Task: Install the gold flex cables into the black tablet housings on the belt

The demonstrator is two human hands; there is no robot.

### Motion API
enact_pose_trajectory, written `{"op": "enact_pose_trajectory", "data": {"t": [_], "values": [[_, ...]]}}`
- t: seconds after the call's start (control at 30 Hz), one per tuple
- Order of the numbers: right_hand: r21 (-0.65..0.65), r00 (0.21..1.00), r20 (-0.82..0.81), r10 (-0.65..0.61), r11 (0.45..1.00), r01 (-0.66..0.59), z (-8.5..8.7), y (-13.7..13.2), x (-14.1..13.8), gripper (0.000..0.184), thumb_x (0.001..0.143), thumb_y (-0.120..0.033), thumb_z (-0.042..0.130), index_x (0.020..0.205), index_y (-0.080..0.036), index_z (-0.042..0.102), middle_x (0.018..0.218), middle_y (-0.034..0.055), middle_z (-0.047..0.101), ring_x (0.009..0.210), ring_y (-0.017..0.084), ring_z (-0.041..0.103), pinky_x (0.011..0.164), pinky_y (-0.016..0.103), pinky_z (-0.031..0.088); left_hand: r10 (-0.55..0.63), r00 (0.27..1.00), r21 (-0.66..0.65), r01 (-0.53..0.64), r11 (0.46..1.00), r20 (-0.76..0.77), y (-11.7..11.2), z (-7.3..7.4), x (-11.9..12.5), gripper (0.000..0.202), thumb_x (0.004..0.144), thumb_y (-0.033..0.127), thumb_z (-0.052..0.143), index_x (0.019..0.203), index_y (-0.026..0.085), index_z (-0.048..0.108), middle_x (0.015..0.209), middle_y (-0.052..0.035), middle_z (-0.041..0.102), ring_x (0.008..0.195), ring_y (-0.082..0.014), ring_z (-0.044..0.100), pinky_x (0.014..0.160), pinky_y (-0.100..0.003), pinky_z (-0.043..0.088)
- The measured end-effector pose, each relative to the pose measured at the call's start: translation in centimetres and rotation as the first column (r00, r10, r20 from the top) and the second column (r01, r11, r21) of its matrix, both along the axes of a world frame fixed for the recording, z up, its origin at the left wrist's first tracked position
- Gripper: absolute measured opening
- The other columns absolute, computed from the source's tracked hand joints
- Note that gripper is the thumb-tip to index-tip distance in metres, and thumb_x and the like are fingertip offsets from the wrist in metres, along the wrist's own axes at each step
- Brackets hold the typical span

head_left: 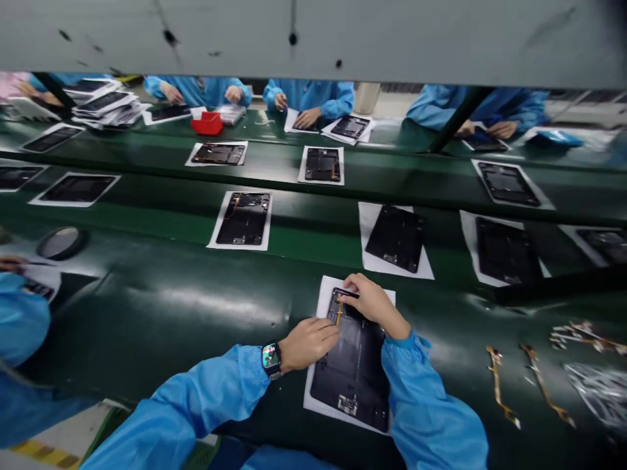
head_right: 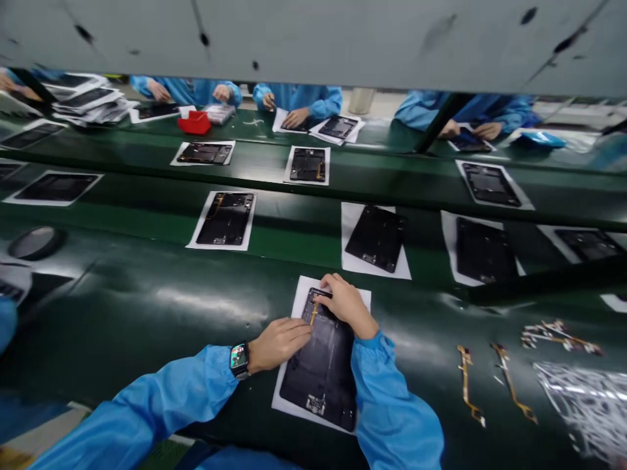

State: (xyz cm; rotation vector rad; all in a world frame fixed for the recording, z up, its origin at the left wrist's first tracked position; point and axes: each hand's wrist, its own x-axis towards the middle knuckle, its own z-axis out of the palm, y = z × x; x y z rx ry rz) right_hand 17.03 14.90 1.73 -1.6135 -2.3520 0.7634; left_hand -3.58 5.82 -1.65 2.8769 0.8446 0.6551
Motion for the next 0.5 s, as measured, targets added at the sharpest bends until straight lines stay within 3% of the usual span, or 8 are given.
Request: {"op": "enact_pose_trajectory", "data": {"t": [0.27, 0.5], "values": [[0.002, 1.000, 0.013, -0.013, 1.000, 0.013, 0.30, -0.01, 0.21, 0.024, 0.081, -0.029, 0.072, 0.096, -0.024, 0.053, 0.095, -0.0002, 0.057, 0.082, 0.016, 0.059, 0.070, 0.027, 0.038, 0.043, 0.994, -0.071, -0.036, 0.997, 0.097, 0.10, 0.20, -0.32, 0.020, 0.099, 0.013, 0.042, 0.106, 0.011, 0.061, 0.119, -0.0115, 0.066, 0.112, -0.0211, 0.062, 0.091, -0.035, 0.054], [0.006, 1.000, 0.020, -0.023, 1.000, 0.023, 0.18, 0.06, 0.29, 0.026, 0.080, -0.031, 0.073, 0.096, -0.023, 0.053, 0.096, -0.0005, 0.057, 0.082, 0.016, 0.059, 0.065, 0.026, 0.035, 0.048, 0.989, -0.060, -0.040, 0.997, 0.140, 0.12, 0.59, 0.05, 0.021, 0.099, 0.014, 0.042, 0.105, 0.013, 0.063, 0.115, -0.0095, 0.069, 0.105, -0.0181, 0.065, 0.088, -0.032, 0.056]]}}
